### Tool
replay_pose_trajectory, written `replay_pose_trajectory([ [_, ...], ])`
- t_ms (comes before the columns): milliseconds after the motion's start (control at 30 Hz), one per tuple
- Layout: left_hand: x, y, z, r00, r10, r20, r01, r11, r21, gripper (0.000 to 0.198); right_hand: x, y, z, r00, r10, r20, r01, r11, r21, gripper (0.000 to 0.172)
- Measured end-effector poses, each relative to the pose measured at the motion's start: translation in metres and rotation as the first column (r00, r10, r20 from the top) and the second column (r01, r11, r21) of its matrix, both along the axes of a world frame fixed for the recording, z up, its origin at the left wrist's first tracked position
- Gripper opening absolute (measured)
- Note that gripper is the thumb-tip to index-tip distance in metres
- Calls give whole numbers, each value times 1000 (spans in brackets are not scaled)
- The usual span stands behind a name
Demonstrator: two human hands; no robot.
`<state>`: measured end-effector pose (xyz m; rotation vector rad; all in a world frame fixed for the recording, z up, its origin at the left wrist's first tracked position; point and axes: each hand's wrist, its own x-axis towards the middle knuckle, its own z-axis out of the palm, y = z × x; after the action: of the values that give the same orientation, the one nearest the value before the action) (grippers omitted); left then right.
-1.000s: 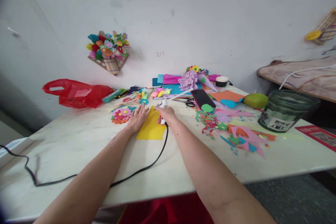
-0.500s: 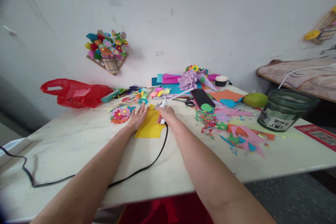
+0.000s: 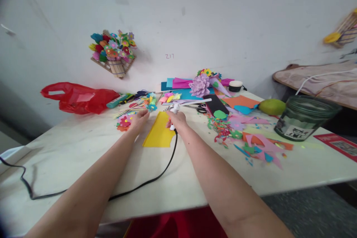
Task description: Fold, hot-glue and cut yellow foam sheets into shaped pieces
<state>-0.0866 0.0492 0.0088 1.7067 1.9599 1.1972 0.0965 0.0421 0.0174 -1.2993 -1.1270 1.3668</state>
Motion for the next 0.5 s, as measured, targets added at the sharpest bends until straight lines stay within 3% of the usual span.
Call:
replay_pose_trajectory([
  [100, 0, 2, 3, 984, 102, -144, -111, 992, -58, 30, 0, 0, 3, 991, -22, -134, 28, 999, 42, 26],
  [200, 0, 4, 4, 959, 100, -267, -125, 989, -81, 26, -3, 4, 3, 972, -55, -228, 66, 997, 41, 28],
  [367, 3, 9, 3, 809, -7, -587, 47, 998, 52, 30, -12, 21, -4, 974, -93, -208, 106, 993, 52, 30],
  [500, 6, 14, 0, 675, -119, -728, 153, 988, -20, 38, -20, 32, -10, 987, -90, -135, 107, 986, 124, 29],
])
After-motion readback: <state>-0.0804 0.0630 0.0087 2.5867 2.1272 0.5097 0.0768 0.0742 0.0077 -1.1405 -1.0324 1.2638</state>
